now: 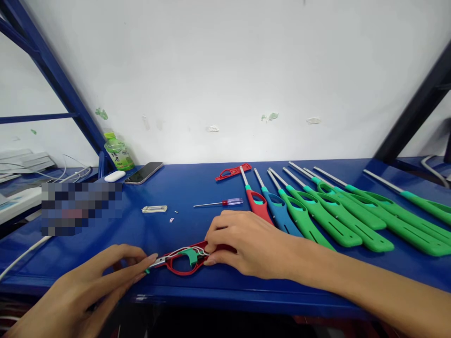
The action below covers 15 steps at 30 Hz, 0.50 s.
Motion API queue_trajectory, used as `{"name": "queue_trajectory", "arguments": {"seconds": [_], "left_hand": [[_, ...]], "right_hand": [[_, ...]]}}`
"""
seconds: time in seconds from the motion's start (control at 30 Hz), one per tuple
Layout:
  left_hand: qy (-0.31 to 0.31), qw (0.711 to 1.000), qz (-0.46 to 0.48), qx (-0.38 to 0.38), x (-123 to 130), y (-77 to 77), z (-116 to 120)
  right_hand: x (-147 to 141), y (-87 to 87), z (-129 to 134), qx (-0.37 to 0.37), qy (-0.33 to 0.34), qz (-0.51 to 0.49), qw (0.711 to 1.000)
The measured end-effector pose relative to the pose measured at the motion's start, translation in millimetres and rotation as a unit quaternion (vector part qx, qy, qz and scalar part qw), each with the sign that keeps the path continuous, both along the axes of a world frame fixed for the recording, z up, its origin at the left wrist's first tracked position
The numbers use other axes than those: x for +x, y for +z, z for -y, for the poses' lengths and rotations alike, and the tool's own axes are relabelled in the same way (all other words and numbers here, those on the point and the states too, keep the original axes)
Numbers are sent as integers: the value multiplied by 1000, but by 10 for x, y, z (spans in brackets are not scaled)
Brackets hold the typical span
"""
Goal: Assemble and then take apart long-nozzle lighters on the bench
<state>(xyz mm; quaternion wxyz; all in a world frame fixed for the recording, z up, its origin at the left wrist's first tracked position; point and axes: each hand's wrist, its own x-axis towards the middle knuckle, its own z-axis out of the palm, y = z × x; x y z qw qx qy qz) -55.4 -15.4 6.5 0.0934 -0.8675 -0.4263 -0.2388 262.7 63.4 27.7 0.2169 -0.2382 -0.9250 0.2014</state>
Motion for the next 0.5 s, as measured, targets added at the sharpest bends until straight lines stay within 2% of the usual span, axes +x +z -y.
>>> {"name": "queue_trajectory", "arguments": {"seconds": [0.13,0.27,0.33,0.5], "left_hand": [[2,998,-44,40,-38,-74,-9],[27,994,-84,68,30,-42,-32],[23,995,-68,69,108,-4,-58],[1,997,40,61,271,40,-170]], "right_hand": [[0,-3,3,6,-5,-4,1000],[-3,-13,14,23,-16,-4,1000],[-1,-23,23,30,-23,-4,999],[8,-29,31,25,-34,-6,999]]}}
